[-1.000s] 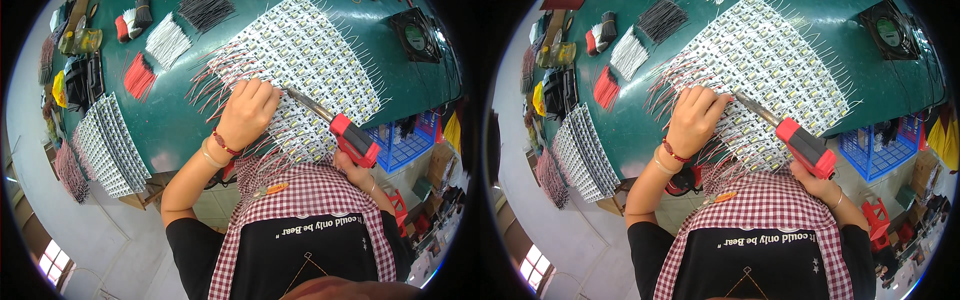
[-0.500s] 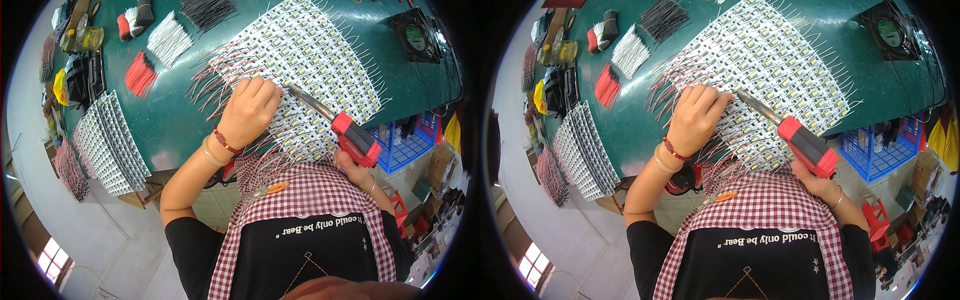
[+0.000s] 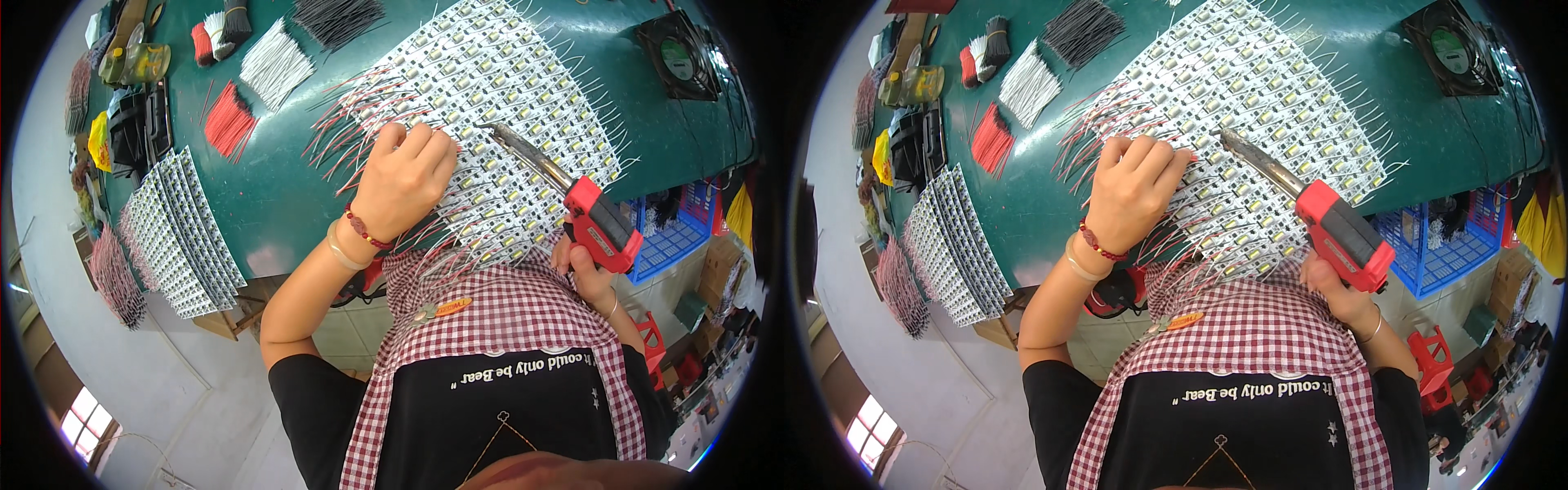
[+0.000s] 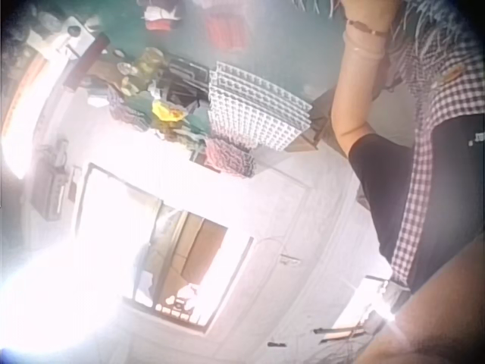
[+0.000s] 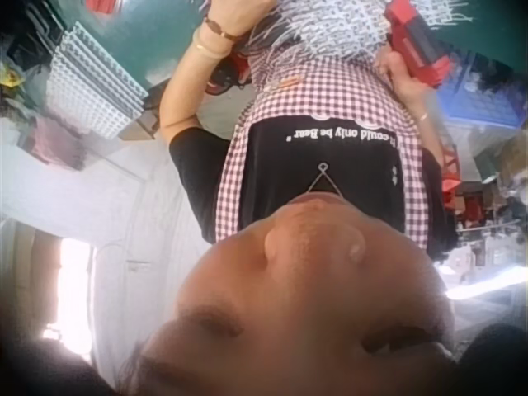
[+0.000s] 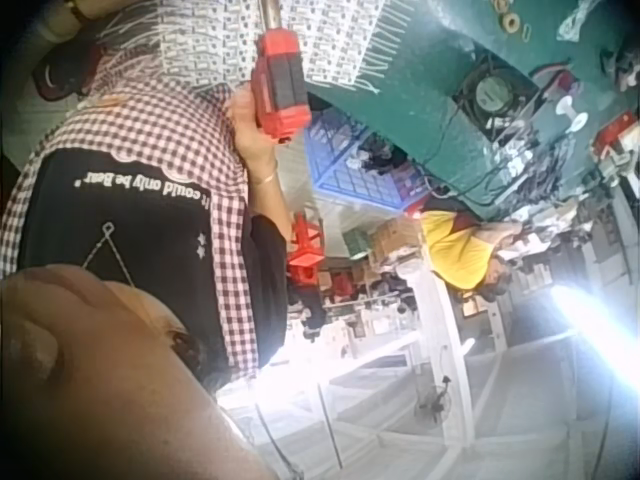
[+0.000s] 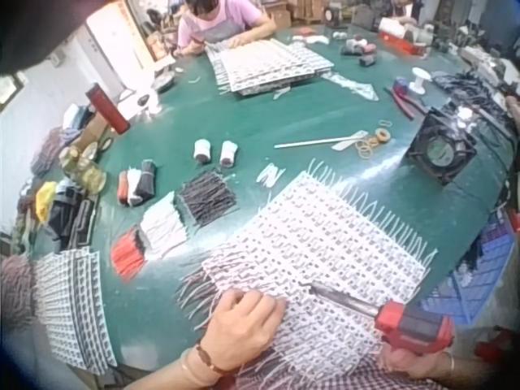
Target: The person uses a red soldering iron to attach red and white wires to a large LED panel on a green workbench. They repeatedly pick up wires, position them on the board, and apply the soldering iron to secure the connections.
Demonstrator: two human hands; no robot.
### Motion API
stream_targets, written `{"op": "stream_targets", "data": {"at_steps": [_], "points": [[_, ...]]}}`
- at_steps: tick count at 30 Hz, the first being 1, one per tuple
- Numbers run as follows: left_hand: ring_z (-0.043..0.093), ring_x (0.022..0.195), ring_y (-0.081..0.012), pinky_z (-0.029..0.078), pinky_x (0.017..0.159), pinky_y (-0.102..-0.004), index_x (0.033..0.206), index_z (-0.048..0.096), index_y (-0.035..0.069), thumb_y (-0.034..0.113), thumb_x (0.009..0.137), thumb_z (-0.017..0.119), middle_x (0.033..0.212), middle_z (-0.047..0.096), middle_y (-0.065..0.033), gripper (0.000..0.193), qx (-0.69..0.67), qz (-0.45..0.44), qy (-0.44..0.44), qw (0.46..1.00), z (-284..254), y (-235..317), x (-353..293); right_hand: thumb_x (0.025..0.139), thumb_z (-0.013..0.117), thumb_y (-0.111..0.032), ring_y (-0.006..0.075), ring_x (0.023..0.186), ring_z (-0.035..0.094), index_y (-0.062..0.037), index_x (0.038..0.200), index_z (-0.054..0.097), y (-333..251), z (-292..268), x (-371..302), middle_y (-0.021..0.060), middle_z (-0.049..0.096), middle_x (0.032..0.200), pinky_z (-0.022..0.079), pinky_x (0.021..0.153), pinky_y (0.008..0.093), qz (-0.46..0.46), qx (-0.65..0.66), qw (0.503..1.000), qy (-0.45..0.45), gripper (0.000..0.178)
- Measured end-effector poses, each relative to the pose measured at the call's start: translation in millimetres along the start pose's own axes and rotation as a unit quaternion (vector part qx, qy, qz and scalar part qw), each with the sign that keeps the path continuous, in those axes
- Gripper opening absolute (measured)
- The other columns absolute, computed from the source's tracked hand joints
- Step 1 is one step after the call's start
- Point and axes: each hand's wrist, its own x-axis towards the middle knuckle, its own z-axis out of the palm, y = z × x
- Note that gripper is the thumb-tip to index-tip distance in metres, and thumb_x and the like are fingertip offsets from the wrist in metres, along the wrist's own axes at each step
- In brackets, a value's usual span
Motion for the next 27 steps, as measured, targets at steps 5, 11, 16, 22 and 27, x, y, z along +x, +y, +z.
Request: {"op": "stream_targets", "data": {"at_steps": [5, 11, 16, 22, 27], "points": [[0.053, 0.078, -0.0162, 0.04, 0.07, -0.0325, 0.085, 0.065, 0.006, 0.009, 0.075, 0.064, 0.079, 0.051, -0.0017, 0.011, 0.03, -0.004, 0.0, 1.0, 1.0, -0.1, -0.6, 0.098, 0.053, -0.03, 0.0127, 0.055, 0.047, 0.0023, 0.135, 0.04, 2.1, -1.3, -3.6, 0.0049, 0.05, 0.066, 0.045, 0.061, 0.0316, 0.0, 0.017, 1.0, 0.0, 0.051], [0.052, 0.076, -0.0178, 0.038, 0.068, -0.0326, 0.1, 0.07, 0.006, 0.006, 0.071, 0.064, 0.079, 0.053, -0.0008, 0.03, -0.005, -0.048, 0.057, 0.997, -12.3, 13.2, -5.4, 0.096, 0.054, -0.018, 0.0155, 0.066, 0.055, 0.0015, 0.105, 0.054, -2.0, -2.9, -11.1, 0.0059, 0.055, 0.072, 0.048, 0.064, 0.0305, 0.029, 0.062, 0.998, 0.012, 0.021], [0.047, 0.071, -0.0189, 0.037, 0.065, -0.0319, 0.102, 0.069, 0.005, 0.004, 0.071, 0.063, 0.077, 0.048, -0.0023, 0.031, -0.08, -0.079, 0.038, 0.993, 6.2, 23.9, -14.9, 0.098, 0.054, -0.033, 0.0143, 0.06, 0.049, 0.0019, 0.133, 0.041, 15.0, -11.2, -19.0, 0.0057, 0.051, 0.067, 0.046, 0.063, 0.0323, 0.042, -0.025, 0.998, -0.033, 0.051], [0.046, 0.071, -0.0196, 0.037, 0.066, -0.0328, 0.098, 0.067, 0.004, 0.002, 0.073, 0.061, 0.076, 0.045, -0.0034, 0.026, -0.086, -0.093, 0.025, 0.992, 9.9, 25.1, -13.0, 0.099, 0.054, -0.03, 0.0147, 0.062, 0.05, 0.0016, 0.129, 0.042, 18.8, -10.9, -20.1, 0.006, 0.051, 0.068, 0.047, 0.064, 0.0325, 0.054, -0.056, 0.996, -0.051, 0.045], [0.046, 0.071, -0.0197, 0.037, 0.066, -0.033, 0.098, 0.067, 0.004, 0.001, 0.073, 0.061, 0.076, 0.044, -0.0037, 0.025, -0.091, -0.09, 0.031, 0.991, 10.5, 25.2, -12.6, 0.093, 0.057, -0.011, 0.0131, 0.075, 0.058, -0.002, 0.092, 0.06, 15.2, -11.9, -19.8, 0.0038, 0.061, 0.08, 0.048, 0.069, 0.0299, 0.094, -0.009, 0.995, -0.033, 0.01]]}}
